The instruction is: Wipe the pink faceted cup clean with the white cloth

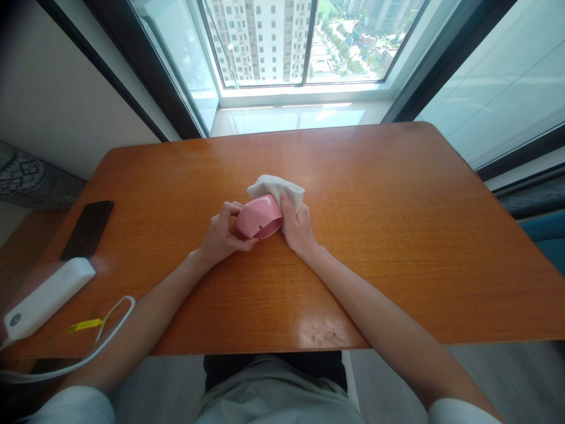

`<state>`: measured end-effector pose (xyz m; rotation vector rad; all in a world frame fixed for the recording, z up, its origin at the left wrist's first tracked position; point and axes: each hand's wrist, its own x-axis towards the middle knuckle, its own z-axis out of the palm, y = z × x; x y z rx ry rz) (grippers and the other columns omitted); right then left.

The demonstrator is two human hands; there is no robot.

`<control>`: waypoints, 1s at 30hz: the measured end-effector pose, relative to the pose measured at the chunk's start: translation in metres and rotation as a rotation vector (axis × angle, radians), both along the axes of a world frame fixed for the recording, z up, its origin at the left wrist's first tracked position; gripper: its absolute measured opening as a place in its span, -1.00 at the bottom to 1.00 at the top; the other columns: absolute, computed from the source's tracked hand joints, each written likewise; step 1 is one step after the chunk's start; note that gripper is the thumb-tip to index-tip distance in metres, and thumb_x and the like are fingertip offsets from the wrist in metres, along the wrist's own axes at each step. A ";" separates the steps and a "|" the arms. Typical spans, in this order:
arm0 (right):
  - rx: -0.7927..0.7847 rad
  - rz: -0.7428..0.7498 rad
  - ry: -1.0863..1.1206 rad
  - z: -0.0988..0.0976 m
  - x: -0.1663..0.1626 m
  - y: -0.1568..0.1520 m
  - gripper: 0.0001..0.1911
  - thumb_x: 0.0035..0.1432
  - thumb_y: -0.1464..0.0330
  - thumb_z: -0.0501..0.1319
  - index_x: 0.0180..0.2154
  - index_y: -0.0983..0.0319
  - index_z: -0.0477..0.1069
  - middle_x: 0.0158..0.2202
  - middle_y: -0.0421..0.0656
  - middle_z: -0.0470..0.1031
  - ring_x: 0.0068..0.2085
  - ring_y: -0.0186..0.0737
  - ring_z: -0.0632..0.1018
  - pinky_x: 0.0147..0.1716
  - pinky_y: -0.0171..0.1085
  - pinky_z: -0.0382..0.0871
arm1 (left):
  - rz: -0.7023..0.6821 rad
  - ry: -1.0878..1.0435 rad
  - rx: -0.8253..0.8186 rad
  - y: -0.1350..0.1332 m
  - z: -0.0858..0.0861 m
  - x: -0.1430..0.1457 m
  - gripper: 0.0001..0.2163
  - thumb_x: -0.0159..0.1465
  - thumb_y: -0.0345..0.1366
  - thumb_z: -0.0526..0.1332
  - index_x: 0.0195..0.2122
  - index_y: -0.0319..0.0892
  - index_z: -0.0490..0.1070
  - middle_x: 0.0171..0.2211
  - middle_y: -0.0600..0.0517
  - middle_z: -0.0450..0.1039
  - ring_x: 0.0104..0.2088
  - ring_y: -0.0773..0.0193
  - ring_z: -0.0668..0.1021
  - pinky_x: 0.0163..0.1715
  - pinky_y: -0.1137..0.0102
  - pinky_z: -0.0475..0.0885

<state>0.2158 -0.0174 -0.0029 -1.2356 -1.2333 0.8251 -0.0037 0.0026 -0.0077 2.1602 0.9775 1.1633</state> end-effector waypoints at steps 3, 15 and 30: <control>0.146 0.005 -0.099 0.003 -0.001 -0.003 -0.47 0.56 -0.10 0.06 -0.15 0.15 0.57 -0.21 -0.13 0.69 -0.17 -0.09 0.66 -0.04 -0.06 0.60 | -0.017 0.001 -0.003 0.001 0.000 -0.001 -0.46 0.10 -0.09 0.57 -0.06 -0.03 0.29 -0.11 0.02 0.63 -0.22 0.19 0.67 -0.22 0.32 0.55; 0.719 0.150 -0.778 0.019 -0.002 -0.018 -0.33 0.48 0.09 0.19 0.52 0.02 0.23 0.43 -0.02 0.50 0.44 0.31 0.49 0.46 0.37 0.31 | -0.013 0.019 -0.026 -0.001 -0.001 -0.006 -0.46 0.16 0.11 0.56 -0.07 -0.06 0.36 -0.22 0.04 0.61 -0.34 0.17 0.61 -0.32 0.26 0.54; 0.697 0.254 -0.849 0.024 -0.012 -0.029 -0.37 0.45 0.02 0.26 0.47 -0.11 0.36 0.41 -0.18 0.55 0.46 0.29 0.49 0.55 0.44 0.16 | -0.021 0.087 -0.017 0.005 -0.010 -0.009 -0.68 0.32 0.06 0.42 -0.17 -0.04 0.45 -0.19 -0.02 0.67 -0.06 -0.12 0.77 -0.06 0.03 0.75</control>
